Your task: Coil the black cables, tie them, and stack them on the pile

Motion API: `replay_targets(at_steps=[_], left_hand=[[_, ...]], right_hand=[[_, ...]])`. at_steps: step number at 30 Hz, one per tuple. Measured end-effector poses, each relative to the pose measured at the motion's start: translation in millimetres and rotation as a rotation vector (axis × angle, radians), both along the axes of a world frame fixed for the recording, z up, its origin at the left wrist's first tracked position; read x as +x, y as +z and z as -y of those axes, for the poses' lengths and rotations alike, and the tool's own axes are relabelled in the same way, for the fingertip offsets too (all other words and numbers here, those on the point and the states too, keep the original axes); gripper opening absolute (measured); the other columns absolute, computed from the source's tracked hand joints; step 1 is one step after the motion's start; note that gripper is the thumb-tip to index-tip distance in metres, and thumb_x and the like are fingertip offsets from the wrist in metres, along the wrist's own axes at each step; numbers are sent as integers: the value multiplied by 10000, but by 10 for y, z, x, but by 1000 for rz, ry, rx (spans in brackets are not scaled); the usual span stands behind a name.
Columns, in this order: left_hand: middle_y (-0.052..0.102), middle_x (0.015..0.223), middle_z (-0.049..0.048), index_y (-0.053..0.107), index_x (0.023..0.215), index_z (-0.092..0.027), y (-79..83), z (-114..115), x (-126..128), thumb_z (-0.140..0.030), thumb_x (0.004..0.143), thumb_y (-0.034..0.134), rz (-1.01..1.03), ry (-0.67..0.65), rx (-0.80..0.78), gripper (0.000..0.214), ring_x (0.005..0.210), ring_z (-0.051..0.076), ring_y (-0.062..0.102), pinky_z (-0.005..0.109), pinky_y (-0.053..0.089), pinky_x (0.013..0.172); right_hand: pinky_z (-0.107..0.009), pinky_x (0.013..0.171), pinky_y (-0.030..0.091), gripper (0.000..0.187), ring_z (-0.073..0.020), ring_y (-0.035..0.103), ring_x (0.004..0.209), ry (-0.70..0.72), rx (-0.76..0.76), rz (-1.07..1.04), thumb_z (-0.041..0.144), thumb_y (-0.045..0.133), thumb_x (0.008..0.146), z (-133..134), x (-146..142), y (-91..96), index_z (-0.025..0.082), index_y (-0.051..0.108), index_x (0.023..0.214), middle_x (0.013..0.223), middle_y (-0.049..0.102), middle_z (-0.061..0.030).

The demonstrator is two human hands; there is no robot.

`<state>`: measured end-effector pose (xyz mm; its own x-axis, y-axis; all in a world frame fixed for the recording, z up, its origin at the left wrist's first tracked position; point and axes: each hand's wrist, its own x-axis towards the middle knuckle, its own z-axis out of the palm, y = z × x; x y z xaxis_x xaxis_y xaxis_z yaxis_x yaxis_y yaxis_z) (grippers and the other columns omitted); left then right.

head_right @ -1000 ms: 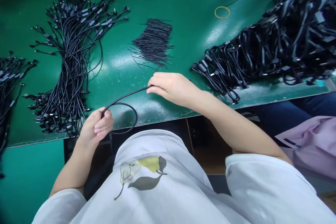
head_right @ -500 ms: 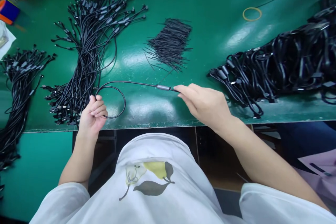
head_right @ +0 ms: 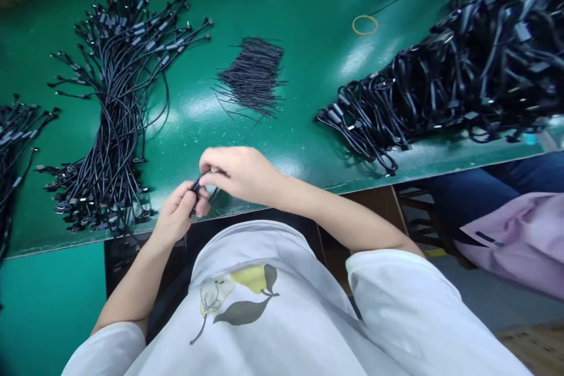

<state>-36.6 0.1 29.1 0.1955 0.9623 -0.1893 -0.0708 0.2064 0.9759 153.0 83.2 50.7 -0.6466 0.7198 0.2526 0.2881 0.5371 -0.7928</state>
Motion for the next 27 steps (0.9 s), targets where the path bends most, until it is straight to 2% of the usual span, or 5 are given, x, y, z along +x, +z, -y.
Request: replay_targets(at_steps=[6, 9, 11, 18, 27], left_hand=[[507, 587, -22, 600, 794, -155, -70, -30, 42, -488, 880, 614, 302, 125, -198, 344, 501, 97, 446, 237, 372, 532], [553, 663, 19, 568, 666, -153, -174, -6, 124, -519, 869, 614, 303, 79, -223, 422, 660, 143, 539, 275, 436, 682], [576, 744, 36, 536, 606, -155, -222, 21, 156, -525, 844, 646, 308, 108, -230, 453, 771, 159, 555, 281, 438, 774], [610, 761, 53, 538, 588, -146, -189, 155, 168, -496, 778, 722, 483, 39, -507, 439, 687, 163, 563, 313, 461, 721], [577, 743, 17, 576, 773, -148, -378, 252, 304, -550, 781, 709, 407, 26, -421, 424, 714, 149, 575, 321, 500, 717]], right_hand=[[-237, 611, 405, 388, -86, 454, 576, -128, -785, -503, 517, 482, 939, 150, -214, -403, 181, 504, 744, 613, 468, 46], [-203, 488, 332, 462, -48, 284, 459, -184, -1076, -747, 597, 542, 884, 277, -343, -417, 194, 420, 694, 550, 288, 97], [-189, 466, 349, 459, -50, 376, 482, -193, -1181, -822, 616, 601, 838, 303, -393, -364, 192, 456, 737, 590, 377, 78], [-192, 422, 471, 442, -150, 643, 800, -177, -1381, -796, 588, 547, 886, 347, -417, -231, 178, 554, 1052, 930, 639, -59], [-132, 360, 165, 447, 8, 252, 427, -200, -1116, -926, 641, 583, 835, 286, -596, -312, 210, 491, 905, 695, 414, 78]])
